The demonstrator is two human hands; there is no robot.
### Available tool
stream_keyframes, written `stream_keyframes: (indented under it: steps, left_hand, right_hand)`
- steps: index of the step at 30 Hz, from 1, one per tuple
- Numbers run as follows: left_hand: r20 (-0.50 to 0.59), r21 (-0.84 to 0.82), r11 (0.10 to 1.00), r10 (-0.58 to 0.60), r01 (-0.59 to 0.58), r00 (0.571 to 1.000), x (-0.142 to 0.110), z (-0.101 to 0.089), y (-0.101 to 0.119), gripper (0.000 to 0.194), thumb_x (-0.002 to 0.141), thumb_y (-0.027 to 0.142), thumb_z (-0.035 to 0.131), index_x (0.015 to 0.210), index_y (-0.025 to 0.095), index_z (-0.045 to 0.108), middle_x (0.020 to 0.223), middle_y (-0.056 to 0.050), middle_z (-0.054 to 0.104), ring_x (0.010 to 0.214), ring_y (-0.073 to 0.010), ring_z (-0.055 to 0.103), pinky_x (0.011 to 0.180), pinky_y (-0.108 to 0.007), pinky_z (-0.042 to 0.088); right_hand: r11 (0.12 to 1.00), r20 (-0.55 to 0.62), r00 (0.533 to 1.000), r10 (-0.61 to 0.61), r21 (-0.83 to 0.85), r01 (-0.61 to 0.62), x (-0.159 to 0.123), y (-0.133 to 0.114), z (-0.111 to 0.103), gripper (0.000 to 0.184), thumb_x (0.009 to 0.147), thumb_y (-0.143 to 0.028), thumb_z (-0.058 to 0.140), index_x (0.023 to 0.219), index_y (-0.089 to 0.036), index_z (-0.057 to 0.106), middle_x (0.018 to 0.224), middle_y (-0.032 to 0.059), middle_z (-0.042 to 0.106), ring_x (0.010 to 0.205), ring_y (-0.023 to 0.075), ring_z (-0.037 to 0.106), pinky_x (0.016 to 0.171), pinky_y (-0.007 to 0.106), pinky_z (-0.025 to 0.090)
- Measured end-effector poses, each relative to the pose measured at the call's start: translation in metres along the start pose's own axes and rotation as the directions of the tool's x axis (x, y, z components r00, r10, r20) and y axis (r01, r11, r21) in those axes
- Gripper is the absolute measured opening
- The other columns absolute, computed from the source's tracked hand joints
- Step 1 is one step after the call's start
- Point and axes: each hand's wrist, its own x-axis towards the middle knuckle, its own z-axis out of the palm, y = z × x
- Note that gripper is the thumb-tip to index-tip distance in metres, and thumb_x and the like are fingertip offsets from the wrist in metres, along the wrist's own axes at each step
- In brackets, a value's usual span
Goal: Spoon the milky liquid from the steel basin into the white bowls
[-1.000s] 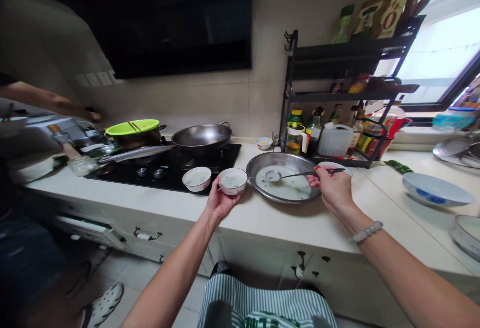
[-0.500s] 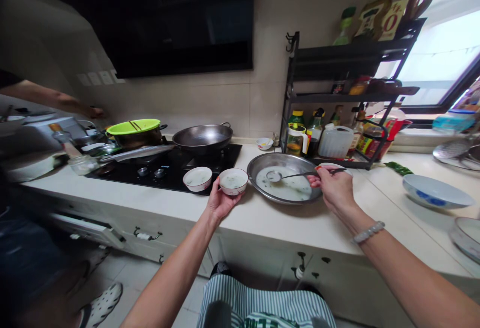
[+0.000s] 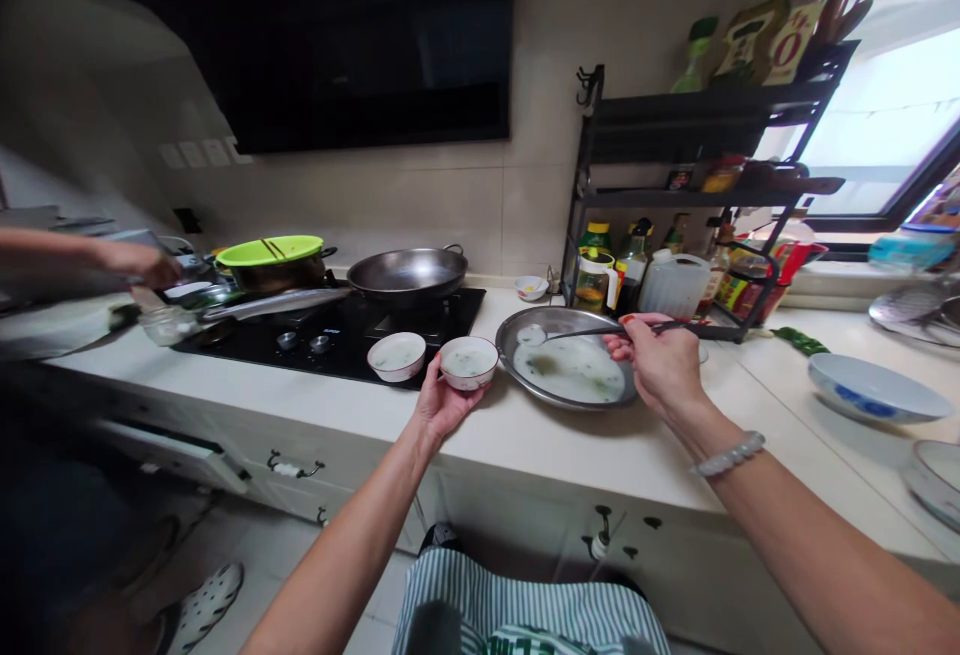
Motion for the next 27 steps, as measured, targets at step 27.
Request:
stream_keyframes:
  steps: [27]
  left_hand:
    - [0.012,-0.005,1.0,-0.011,0.011,1.0,-0.002,0.002,0.001,0.057,0.09,0.05,0.056,0.137,0.019,0.05,0.125,-0.016,0.064,0.11,-0.0337,0.064,0.083,-0.046,0.056]
  right_hand:
    - [0.912,0.408,0.828,-0.384,0.03,0.408,-0.056,0.049,0.013,0.015,0.087,-0.032,0.068,0.095,-0.019,0.067,0.059,0.0009,0.064,0.049,0.0155,0.063,0.049,0.029,0.057]
